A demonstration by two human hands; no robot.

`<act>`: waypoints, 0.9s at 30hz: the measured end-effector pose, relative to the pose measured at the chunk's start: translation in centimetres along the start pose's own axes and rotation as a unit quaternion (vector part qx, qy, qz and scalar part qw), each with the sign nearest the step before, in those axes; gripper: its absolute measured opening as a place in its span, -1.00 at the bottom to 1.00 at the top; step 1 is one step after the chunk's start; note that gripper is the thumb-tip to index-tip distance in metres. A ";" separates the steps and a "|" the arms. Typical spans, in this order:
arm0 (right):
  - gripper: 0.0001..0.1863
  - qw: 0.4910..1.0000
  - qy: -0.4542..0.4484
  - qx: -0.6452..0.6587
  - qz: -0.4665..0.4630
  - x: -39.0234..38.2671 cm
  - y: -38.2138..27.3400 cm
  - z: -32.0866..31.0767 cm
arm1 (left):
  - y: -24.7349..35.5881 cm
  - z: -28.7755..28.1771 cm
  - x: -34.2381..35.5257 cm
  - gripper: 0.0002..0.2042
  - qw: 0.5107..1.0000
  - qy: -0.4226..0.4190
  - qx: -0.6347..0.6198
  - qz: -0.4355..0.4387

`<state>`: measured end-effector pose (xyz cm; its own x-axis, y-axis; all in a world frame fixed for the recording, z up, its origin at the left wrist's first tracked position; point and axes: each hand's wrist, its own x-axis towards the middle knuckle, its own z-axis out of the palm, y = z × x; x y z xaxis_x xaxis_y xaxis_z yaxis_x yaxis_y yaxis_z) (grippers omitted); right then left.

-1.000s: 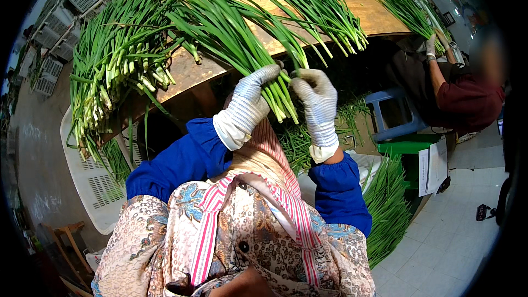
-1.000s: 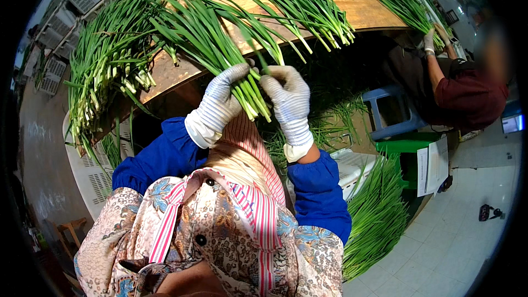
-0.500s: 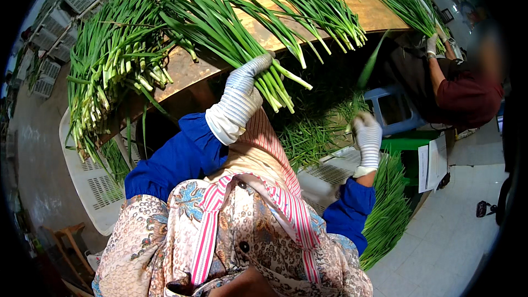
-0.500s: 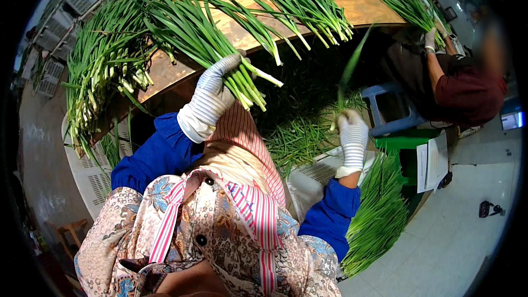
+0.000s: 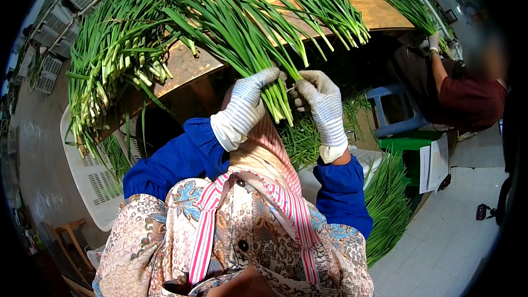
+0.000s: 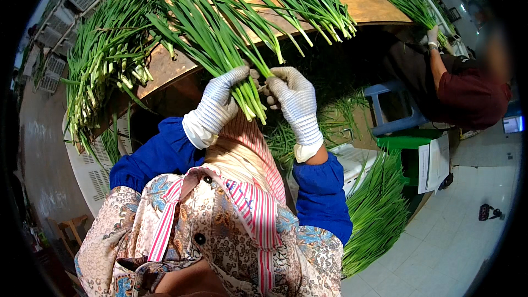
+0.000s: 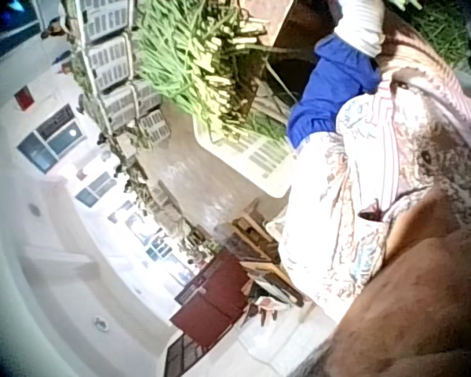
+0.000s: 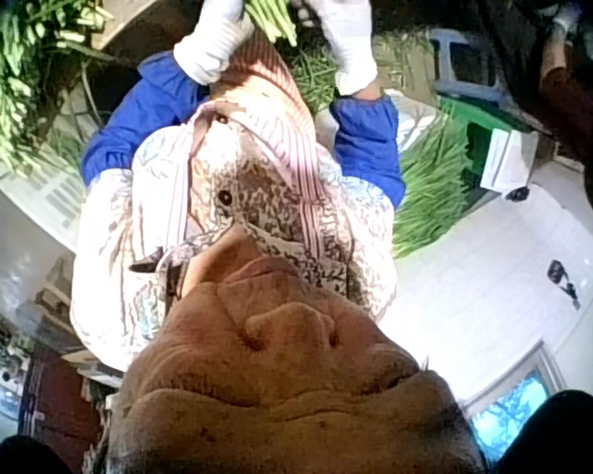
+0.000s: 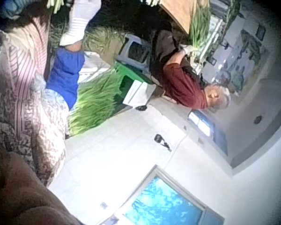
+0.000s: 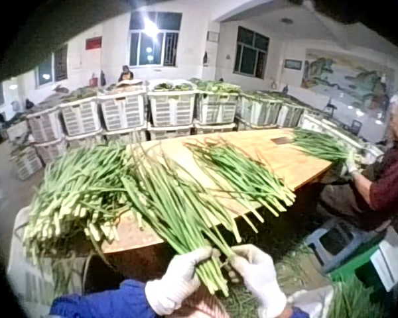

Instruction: The person trims the root ends off bunches of green onions by hand and places the trimmed onions into a white plastic crate. The person works at a wooden table in a processing area with another worker visible in the background.

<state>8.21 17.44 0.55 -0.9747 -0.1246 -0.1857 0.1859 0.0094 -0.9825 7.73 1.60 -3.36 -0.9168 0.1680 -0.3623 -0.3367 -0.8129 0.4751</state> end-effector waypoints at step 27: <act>-0.72 0.813 0.179 -0.445 -0.332 3.3 -2.3 -2.2 | 2.7 -1.4 -0.2 -0.71 0.993 -0.093 -0.067 0.013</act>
<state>4.31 19.18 2.15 -0.8273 -0.1002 0.5527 -0.4032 0.7911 -0.4601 7.34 -1.39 -3.15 -0.9530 0.2353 -0.1910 -0.2918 -0.8830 0.3677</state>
